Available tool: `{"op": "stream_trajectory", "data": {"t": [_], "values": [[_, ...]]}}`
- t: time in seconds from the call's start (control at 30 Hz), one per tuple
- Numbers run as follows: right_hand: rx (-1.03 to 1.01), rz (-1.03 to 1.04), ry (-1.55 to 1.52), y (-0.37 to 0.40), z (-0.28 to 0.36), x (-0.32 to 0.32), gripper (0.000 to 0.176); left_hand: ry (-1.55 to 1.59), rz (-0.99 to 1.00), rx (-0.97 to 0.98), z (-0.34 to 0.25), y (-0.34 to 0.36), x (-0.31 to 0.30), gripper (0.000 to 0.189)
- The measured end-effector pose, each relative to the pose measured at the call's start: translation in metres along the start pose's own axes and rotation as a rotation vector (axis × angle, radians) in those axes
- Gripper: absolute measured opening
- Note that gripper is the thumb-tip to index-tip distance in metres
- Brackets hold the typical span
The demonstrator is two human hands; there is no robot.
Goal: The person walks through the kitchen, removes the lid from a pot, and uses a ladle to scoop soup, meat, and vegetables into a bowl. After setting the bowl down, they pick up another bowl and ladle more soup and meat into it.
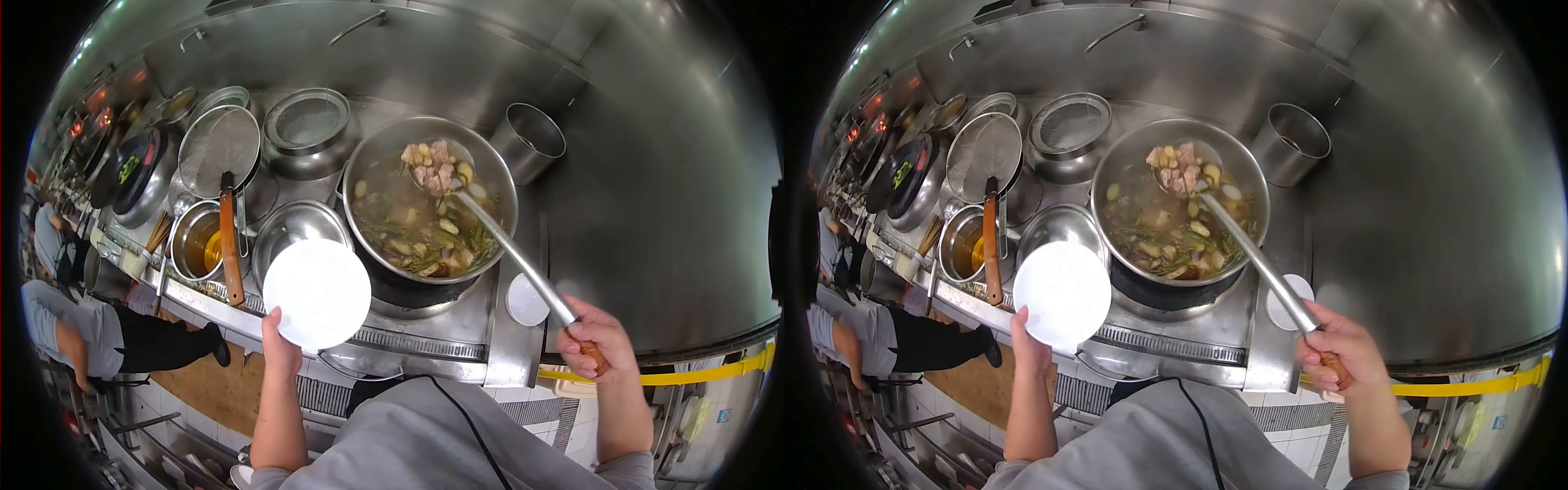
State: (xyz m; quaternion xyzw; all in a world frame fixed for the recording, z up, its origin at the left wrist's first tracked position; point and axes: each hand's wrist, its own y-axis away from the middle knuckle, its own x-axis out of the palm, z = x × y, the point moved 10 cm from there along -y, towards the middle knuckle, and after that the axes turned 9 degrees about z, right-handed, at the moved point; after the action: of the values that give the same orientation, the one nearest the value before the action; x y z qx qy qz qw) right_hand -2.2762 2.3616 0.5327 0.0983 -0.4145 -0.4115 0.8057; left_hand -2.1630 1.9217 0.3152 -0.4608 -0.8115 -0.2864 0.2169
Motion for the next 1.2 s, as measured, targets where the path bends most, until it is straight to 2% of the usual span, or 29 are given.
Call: {"op": "stream_trajectory", "data": {"t": [0.1,0.2,0.3,0.47,0.6,0.63,0.7,0.77,0.83,0.87,0.9,0.97,1.0,1.07,1.1,1.17,1.2], "values": [[-0.058,-0.015,0.045,0.015,0.029,0.022,0.063,-0.064,0.067,0.002,-0.028,-0.023,0.033,0.068],[-0.112,0.002,0.069,0.031,0.050,0.041,0.068,-0.227,0.133,-0.018,-0.048,-0.043,0.088,0.064],[-0.153,0.040,0.151,0.043,0.056,0.057,0.068,-0.350,0.189,-0.028,-0.047,-0.065,0.132,0.063],[-0.115,0.010,0.129,0.045,0.025,0.052,0.073,-0.309,0.253,-0.112,-0.034,-0.103,0.187,0.058],[0.039,-0.117,0.359,0.035,-0.010,0.040,0.079,-0.238,0.312,-0.138,-0.021,-0.127,0.196,0.052],[0.035,-0.119,0.353,0.033,-0.017,0.036,0.079,-0.243,0.316,-0.141,-0.020,-0.127,0.198,0.052],[-0.015,-0.091,0.580,0.027,-0.027,0.029,0.078,-0.284,0.285,-0.112,-0.020,-0.128,0.194,0.053],[-0.011,-0.122,0.601,0.025,-0.046,0.011,0.075,-0.271,0.277,-0.122,-0.016,-0.125,0.191,0.058],[-0.325,-0.209,1.221,0.027,-0.031,0.022,0.074,-0.259,0.271,-0.131,-0.015,-0.122,0.188,0.063],[-0.187,-0.333,1.373,0.029,-0.030,0.012,0.076,-0.238,0.283,-0.116,-0.017,-0.121,0.189,0.064],[-0.186,-0.334,1.370,0.026,-0.034,0.002,0.076,-0.216,0.294,-0.101,-0.018,-0.120,0.190,0.065],[-0.514,-0.354,1.597,0.029,-0.029,0.005,0.074,-0.206,0.298,-0.086,-0.018,-0.120,0.191,0.066],[-0.513,-0.351,1.598,0.029,-0.032,0.002,0.074,-0.196,0.301,-0.069,-0.019,-0.120,0.191,0.067],[-0.607,-0.375,1.405,0.034,-0.026,-0.005,0.073,-0.184,0.299,-0.057,-0.019,-0.120,0.187,0.066],[-0.607,-0.382,1.403,0.035,-0.024,-0.006,0.073,-0.172,0.304,-0.049,-0.019,-0.120,0.185,0.066],[-0.560,-0.462,1.215,0.040,-0.013,-0.021,0.073,-0.163,0.270,-0.016,-0.023,-0.116,0.176,0.066],[-0.597,-0.468,1.299,0.041,-0.001,-0.012,0.073,-0.135,0.247,-0.025,-0.025,-0.110,0.172,0.066]]}}
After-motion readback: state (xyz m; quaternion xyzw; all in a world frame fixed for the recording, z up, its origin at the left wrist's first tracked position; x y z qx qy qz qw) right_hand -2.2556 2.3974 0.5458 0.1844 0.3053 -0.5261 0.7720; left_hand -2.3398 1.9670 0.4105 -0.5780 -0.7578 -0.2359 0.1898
